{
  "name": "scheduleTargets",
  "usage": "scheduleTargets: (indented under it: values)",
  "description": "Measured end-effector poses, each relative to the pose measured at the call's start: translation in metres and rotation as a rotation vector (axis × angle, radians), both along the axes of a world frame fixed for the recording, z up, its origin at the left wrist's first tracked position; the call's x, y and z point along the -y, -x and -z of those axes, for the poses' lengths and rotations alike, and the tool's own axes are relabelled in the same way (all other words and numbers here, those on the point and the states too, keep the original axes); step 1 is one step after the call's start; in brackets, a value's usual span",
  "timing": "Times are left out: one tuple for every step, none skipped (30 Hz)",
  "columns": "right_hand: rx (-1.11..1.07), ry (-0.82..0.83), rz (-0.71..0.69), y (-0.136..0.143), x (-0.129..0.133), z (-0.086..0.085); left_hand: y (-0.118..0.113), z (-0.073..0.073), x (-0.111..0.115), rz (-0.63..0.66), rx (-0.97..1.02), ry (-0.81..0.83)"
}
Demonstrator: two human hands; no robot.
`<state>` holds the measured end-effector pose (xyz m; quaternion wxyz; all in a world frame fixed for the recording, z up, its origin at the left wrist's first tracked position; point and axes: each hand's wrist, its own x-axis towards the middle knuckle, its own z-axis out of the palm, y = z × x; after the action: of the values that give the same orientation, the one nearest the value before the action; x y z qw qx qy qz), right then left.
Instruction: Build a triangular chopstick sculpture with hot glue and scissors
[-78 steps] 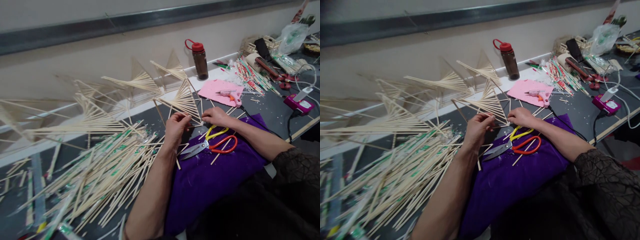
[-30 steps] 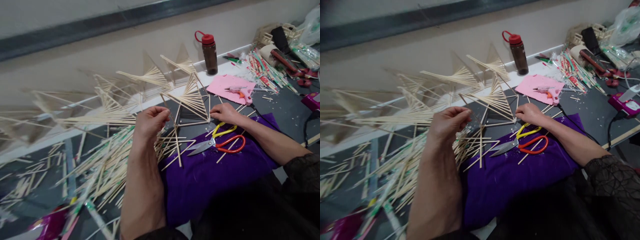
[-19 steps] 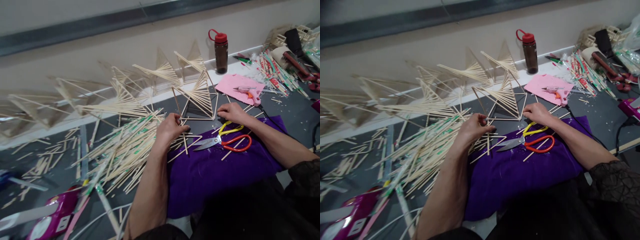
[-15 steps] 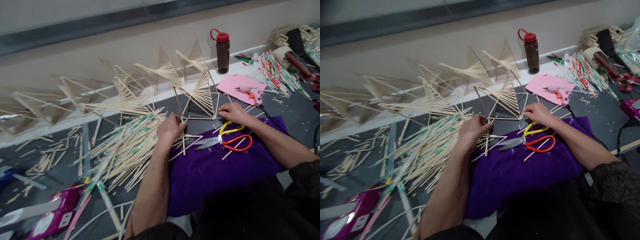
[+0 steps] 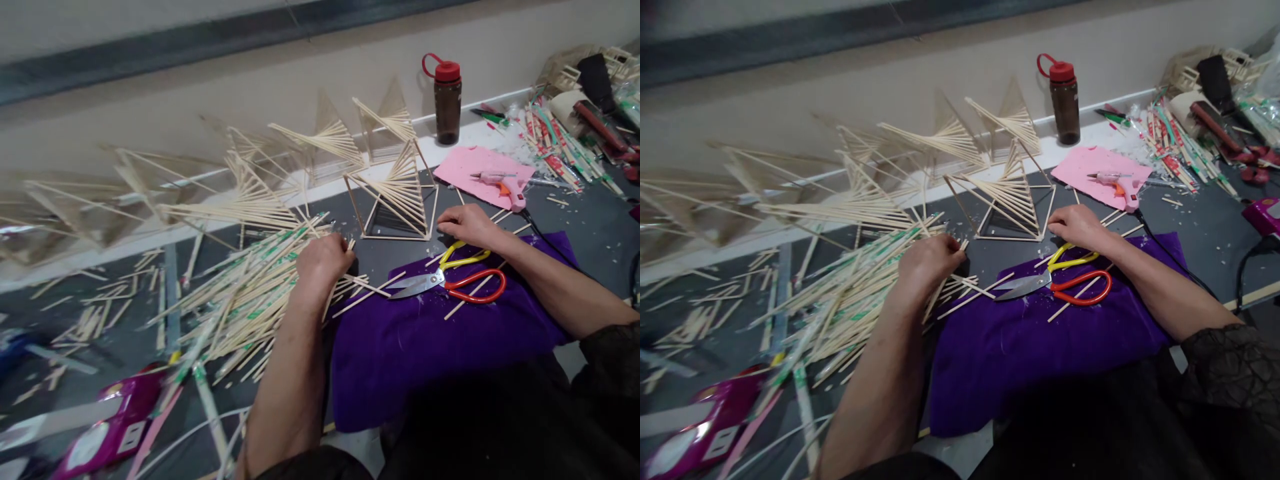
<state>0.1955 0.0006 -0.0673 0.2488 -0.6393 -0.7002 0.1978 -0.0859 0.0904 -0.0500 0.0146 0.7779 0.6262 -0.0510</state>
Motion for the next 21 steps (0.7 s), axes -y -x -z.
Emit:
scheduleTargets:
  values:
    - [0.007, 0.000, -0.004, 0.000, 0.000, 0.000, 0.002, 0.000, 0.000, -0.005, 0.017, 0.002]
    - [0.014, 0.001, -0.007, 0.000, 0.000, 0.000, 0.003, 0.000, 0.000, -0.010, 0.033, -0.006]
    - [0.022, 0.002, -0.009, 0.000, 0.000, 0.001, 0.005, 0.000, 0.000, -0.014, 0.045, -0.021]
    - [0.027, 0.001, -0.010, 0.000, 0.000, 0.001, 0.006, -0.001, 0.000, -0.017, 0.050, -0.042]
    - [0.031, 0.000, -0.009, 0.000, 0.000, 0.002, 0.007, -0.001, 0.000, -0.018, 0.050, -0.061]
    - [0.033, -0.002, -0.005, 0.000, 0.000, 0.002, 0.007, -0.002, 0.000, -0.016, 0.045, -0.077]
    - [0.034, -0.002, -0.003, 0.000, 0.000, 0.003, 0.007, -0.003, 0.000, -0.013, 0.044, -0.093]
    - [0.034, -0.003, -0.001, 0.000, 0.000, 0.003, 0.006, -0.004, -0.001, -0.009, 0.051, -0.114]
    - [0.033, -0.003, 0.001, 0.000, 0.000, 0.003, 0.004, -0.006, -0.001, -0.002, 0.068, -0.139]
    - [0.032, -0.003, 0.003, 0.001, 0.000, 0.002, 0.002, -0.007, -0.002, 0.009, 0.096, -0.164]
    - [0.033, -0.002, 0.003, 0.001, 0.000, 0.002, -0.001, -0.008, -0.003, 0.027, 0.135, -0.184]
    - [0.035, 0.000, 0.004, 0.001, 0.000, 0.001, -0.004, -0.008, -0.005, 0.051, 0.180, -0.196]
    - [0.037, 0.002, 0.005, 0.002, 0.000, 0.000, -0.007, -0.008, -0.006, 0.078, 0.230, -0.191]
    - [0.040, 0.006, 0.007, 0.002, 0.000, -0.001, -0.011, -0.007, -0.008, 0.101, 0.279, -0.169]
    - [0.042, 0.012, 0.009, 0.002, 0.000, -0.002, -0.014, -0.006, -0.009, 0.113, 0.325, -0.135]
    - [0.044, 0.015, 0.012, 0.002, 0.000, -0.002, -0.018, -0.004, -0.010, 0.111, 0.371, -0.100]
    - [0.043, 0.016, 0.015, 0.002, -0.001, -0.002, -0.020, -0.002, -0.011, 0.096, 0.415, -0.067]
    - [0.041, 0.018, 0.016, 0.002, -0.001, -0.002, -0.022, 0.000, -0.011, 0.072, 0.455, -0.036]
    - [0.040, 0.021, 0.017, 0.002, -0.001, -0.002, -0.024, 0.001, -0.010, 0.047, 0.493, -0.008]
    - [0.041, 0.027, 0.018, 0.002, -0.001, -0.002, -0.025, 0.003, -0.008, 0.022, 0.529, 0.016]
    - [0.044, 0.034, 0.018, 0.001, -0.001, -0.001, -0.025, 0.004, -0.006, -0.001, 0.560, 0.036]
